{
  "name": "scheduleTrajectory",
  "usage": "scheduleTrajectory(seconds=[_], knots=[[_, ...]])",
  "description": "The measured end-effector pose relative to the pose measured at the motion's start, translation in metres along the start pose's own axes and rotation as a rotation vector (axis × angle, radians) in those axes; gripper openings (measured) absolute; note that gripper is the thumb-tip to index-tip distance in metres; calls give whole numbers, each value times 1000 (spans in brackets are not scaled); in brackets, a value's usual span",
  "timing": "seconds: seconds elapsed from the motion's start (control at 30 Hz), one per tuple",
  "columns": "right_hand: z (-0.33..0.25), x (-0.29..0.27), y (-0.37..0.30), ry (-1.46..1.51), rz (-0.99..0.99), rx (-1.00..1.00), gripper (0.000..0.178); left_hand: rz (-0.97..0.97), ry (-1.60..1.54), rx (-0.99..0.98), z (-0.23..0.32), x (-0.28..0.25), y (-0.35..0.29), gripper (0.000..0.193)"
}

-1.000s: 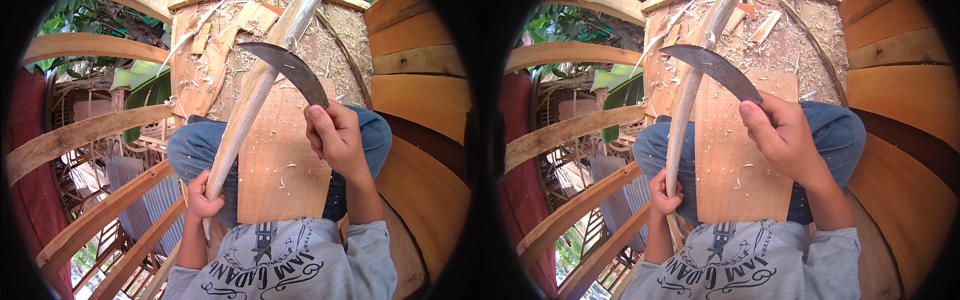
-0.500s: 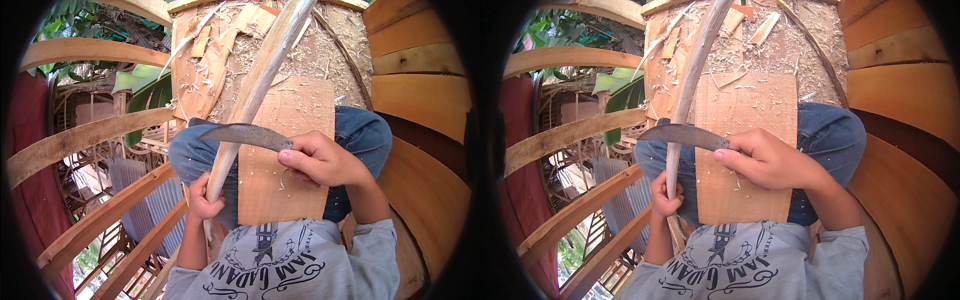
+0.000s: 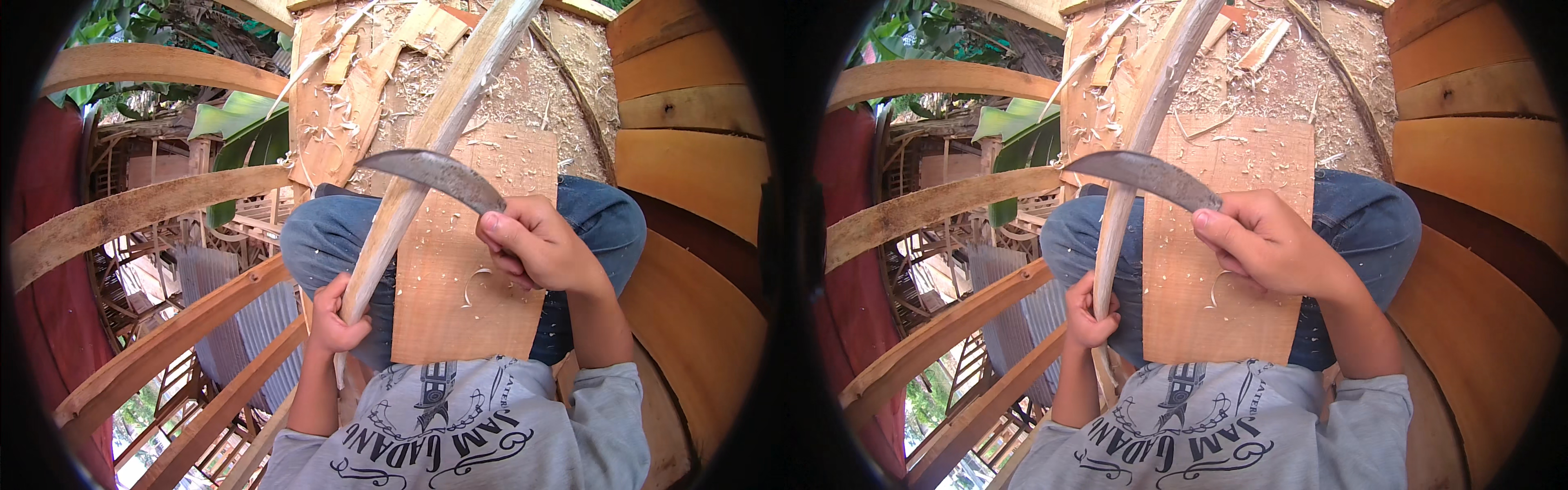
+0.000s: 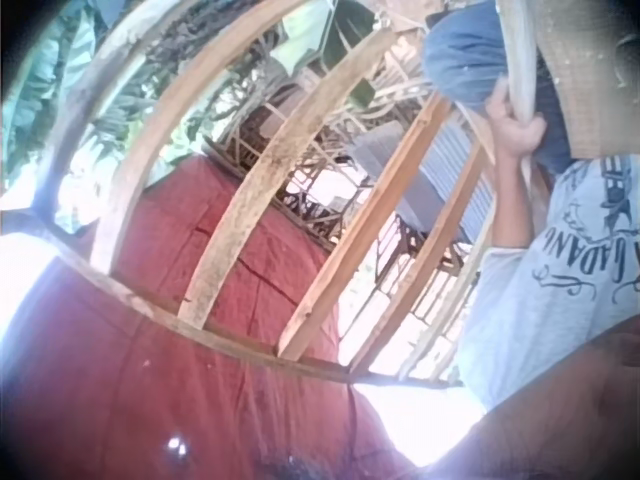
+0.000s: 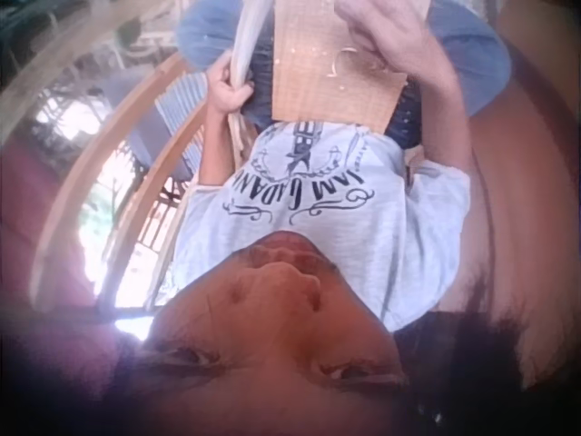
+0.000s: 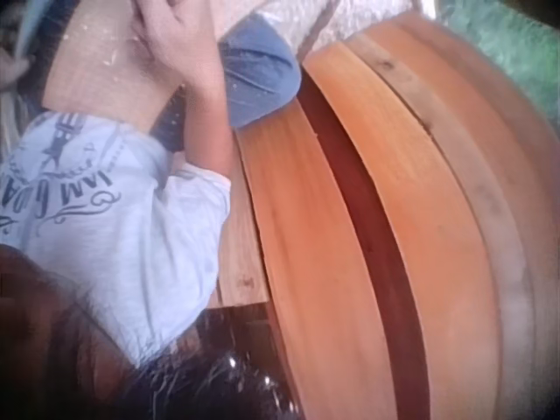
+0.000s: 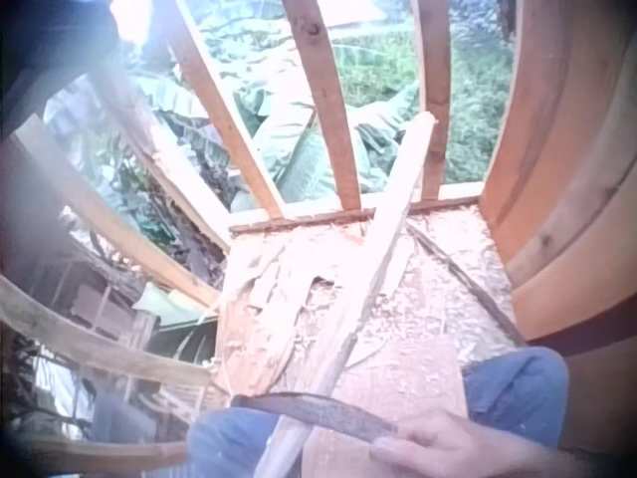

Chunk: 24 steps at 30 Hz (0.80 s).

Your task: The person sits cross-legged and uses a curved blade to shave and shape a long, thin piece of wood held against a wooden board on their lap. They repeatedly scrape the tool along the wood's length to remove thin shavings.

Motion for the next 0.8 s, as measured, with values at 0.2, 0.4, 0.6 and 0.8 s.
scheduleTrajectory(seconds=[0.2,0.4,0.6,0.8], knots=[[-10,-26,1,158,179,-37,38,-1,19,14,-3,-1,-3,34],[-12,-42,-3,289,300,-97,35,-27,31,23,-13,-6,-6,49],[-2,-15,-11,152,103,-2,36,-57,63,47,-11,-7,-5,46],[4,14,-7,93,-63,155,31,66,105,81,-3,1,-3,28]])
Point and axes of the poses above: each hand's wrist, its own y-axis towards the middle knuckle, its own x-axis out of the palm, z = x × y, the point moved 4 cm from there along y, towards the middle knuckle, and after that the axes turned 14 degrees about -y, right-handed, at the moved point
